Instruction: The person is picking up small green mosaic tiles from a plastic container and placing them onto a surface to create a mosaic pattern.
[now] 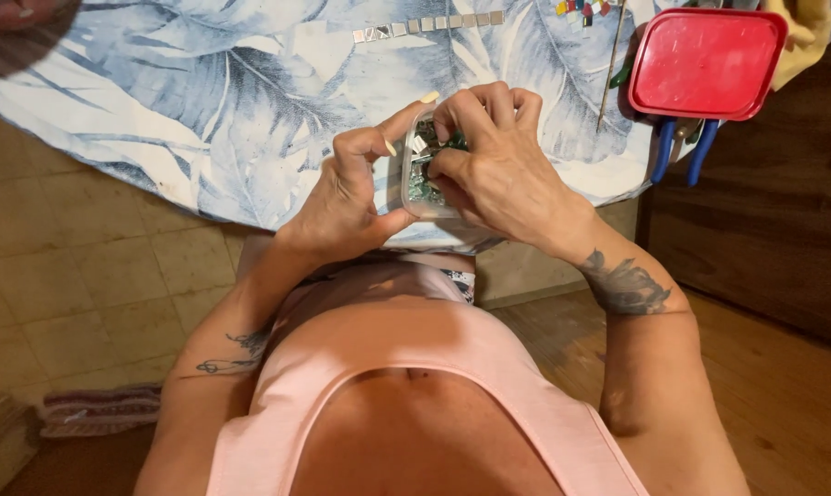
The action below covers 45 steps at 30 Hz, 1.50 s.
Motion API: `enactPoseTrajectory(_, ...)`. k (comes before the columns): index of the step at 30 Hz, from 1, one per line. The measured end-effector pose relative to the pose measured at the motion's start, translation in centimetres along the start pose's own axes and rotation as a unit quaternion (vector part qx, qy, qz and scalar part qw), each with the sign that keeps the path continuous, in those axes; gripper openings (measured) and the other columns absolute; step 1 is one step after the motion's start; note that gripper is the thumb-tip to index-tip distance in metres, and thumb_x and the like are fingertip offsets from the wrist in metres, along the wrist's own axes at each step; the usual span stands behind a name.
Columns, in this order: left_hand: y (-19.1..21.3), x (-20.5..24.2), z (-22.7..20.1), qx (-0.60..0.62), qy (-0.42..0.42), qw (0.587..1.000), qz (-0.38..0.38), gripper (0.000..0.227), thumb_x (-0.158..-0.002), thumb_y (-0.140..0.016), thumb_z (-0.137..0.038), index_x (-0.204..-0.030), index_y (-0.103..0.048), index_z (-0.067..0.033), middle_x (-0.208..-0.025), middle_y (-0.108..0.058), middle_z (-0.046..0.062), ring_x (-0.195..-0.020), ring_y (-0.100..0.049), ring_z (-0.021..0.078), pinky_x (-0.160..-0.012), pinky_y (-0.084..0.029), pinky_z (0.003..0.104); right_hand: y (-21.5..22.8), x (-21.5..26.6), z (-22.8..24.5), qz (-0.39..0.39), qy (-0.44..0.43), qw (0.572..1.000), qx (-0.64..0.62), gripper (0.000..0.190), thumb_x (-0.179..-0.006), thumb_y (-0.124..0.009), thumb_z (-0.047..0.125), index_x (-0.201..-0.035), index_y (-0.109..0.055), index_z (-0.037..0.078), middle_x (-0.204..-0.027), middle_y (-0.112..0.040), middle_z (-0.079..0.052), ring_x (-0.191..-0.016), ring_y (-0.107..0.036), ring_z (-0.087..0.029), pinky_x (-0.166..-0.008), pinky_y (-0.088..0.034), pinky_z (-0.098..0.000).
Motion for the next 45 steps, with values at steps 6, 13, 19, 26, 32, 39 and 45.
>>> enactPoseTrajectory(6,0.1,-0.4,-0.9,0.025,-0.035,0.999,0.015,0.04,-0.077,-0.055,-0.001,-0.09,-0.017,-0.0043,-0.129,-0.028,0.03,-0.121,-0.039,0.0375,-0.089,-0.038,0.036,3.6,1.0,-3.5,-0.065,0.046,0.985,-0.156,0.009,-0.073,-0.065,0.006,-0.079,-0.059,0.006,-0.097,-0.041,-0.011,-0.095,-0.038,-0.026,-0.083,-0.027,-0.0377)
enactPoseTrajectory(13,0.7,-1.4,-2.1,0.053,-0.068,0.996,0.018,0.033,-0.085,-0.049,-0.013,-0.084,-0.02,0.002,-0.124,-0.028,0.038,-0.115,-0.043,0.0429,-0.083,-0.044,0.036,1.9,-0.9,-14.1,0.083,-0.042,0.995,0.021,0.014,-0.08,-0.067,0.009,-0.089,-0.06,0.001,-0.092,-0.05,-0.013,-0.079,-0.047,-0.025,-0.062,-0.039,-0.0334)
enactPoseTrajectory(19,0.3,-1.1,-0.3,0.053,0.032,0.997,0.045,0.062,-0.084,-0.056,-0.014,-0.127,-0.017,0.0058,-0.133,-0.029,0.026,-0.126,-0.034,0.0355,-0.101,-0.036,0.036,0.5,-2.4,-14.3,0.062,0.066,0.994,-0.054,0.007,-0.084,-0.062,-0.001,-0.081,-0.056,-0.004,-0.096,-0.044,-0.015,-0.078,-0.048,-0.029,-0.063,-0.042,-0.0386)
enactPoseTrajectory(26,0.5,-1.0,0.5,0.095,0.005,0.995,0.01,0.051,-0.083,-0.058,-0.012,-0.117,-0.021,-0.0051,-0.133,-0.032,0.019,-0.127,-0.033,0.0351,-0.1,-0.041,0.041,0.8,-1.4,-15.0,0.041,-0.014,0.994,-0.096,0.019,-0.075,-0.067,0.006,-0.091,-0.059,-0.001,-0.099,-0.045,-0.013,-0.08,-0.05,-0.026,-0.066,-0.044,-0.0366)
enactPoseTrajectory(32,0.3,-0.4,1.0,0.058,-0.007,0.998,0.014,0.038,-0.084,-0.052,-0.017,-0.101,-0.019,-0.0081,-0.131,-0.03,0.02,-0.125,-0.033,0.0368,-0.101,-0.037,0.045,0.5,-1.3,-15.3,-0.015,-0.018,0.991,-0.13,0.012,-0.075,-0.062,-0.001,-0.085,-0.057,-0.004,-0.093,-0.045,-0.013,-0.076,-0.048,-0.024,-0.062,-0.043,-0.0316)
enactPoseTrajectory(39,0.0,-0.3,1.0,0.081,-0.007,0.996,0.037,0.051,-0.087,-0.05,-0.012,-0.119,-0.011,-0.0127,-0.137,-0.025,0.015,-0.132,-0.024,0.0317,-0.108,-0.03,0.044,0.4,-1.1,-15.6,-0.023,-0.01,0.99,-0.137,0.013,-0.076,-0.063,-0.002,-0.086,-0.056,-0.005,-0.093,-0.045,-0.013,-0.074,-0.046,-0.024,-0.059,-0.04,-0.032)
enactPoseTrajectory(45,0.4,-1.1,0.0,0.037,0.004,0.999,0.03,0.042,-0.086,-0.052,-0.015,-0.104,-0.015,-0.0053,-0.133,-0.028,0.019,-0.126,-0.033,0.0341,-0.104,-0.035,0.046,0.7,-1.2,-14.9,-0.034,0.012,0.992,-0.124,0.015,-0.075,-0.064,-0.003,-0.088,-0.057,-0.005,-0.094,-0.049,-0.014,-0.083,-0.048,-0.024,-0.066,-0.043,-0.0316)
Point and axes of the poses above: each hand's wrist, its own x-axis away from the middle knuckle, its own y-axis out of the back of the hand, z = x × y, the point moved 10 cm from there along -x, towards the middle knuckle
